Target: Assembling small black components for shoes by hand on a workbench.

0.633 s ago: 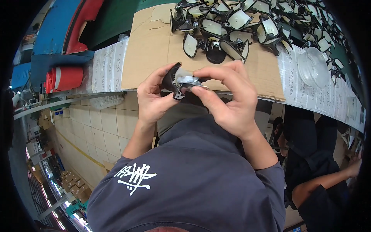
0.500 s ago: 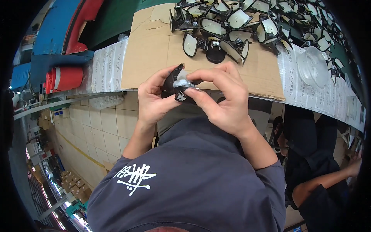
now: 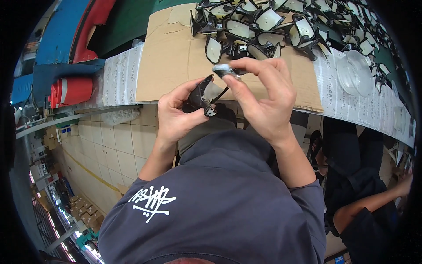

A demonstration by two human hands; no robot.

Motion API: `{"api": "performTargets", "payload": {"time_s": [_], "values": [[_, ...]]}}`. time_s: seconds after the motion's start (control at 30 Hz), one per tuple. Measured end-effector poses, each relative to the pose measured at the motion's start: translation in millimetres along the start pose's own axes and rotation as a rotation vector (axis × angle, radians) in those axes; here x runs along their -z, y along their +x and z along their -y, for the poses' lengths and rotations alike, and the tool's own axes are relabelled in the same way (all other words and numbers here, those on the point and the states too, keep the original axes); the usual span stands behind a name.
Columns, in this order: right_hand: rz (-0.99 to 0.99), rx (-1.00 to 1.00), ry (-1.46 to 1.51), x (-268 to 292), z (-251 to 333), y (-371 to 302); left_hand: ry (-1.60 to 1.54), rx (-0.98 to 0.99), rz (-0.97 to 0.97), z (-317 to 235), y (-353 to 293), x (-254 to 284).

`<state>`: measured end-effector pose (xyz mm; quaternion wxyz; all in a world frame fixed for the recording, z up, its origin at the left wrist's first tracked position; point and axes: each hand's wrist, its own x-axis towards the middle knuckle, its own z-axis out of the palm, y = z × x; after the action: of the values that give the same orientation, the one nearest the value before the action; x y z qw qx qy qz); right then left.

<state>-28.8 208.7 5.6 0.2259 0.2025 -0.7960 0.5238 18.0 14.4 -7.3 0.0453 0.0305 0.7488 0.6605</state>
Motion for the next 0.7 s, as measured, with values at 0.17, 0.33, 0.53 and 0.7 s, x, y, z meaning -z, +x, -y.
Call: {"api": "performTargets", "payload": {"time_s": [0.17,0.33,0.53,0.7], "values": [[0.006,-0.066,0.023,7,1,-4,-0.170,0.048,-0.045,3,2,2],[0.100,-0.057,0.146,-2,9,-16,-0.306,0.064,-0.046,-2,5,-2],[0.081,0.048,0.003,-2,4,-14,-0.368,0.085,-0.059,0,7,-2],[0.023,0.010,-0.060,2,-5,-8,-0.369,0.130,-0.040,-4,4,5]]}}
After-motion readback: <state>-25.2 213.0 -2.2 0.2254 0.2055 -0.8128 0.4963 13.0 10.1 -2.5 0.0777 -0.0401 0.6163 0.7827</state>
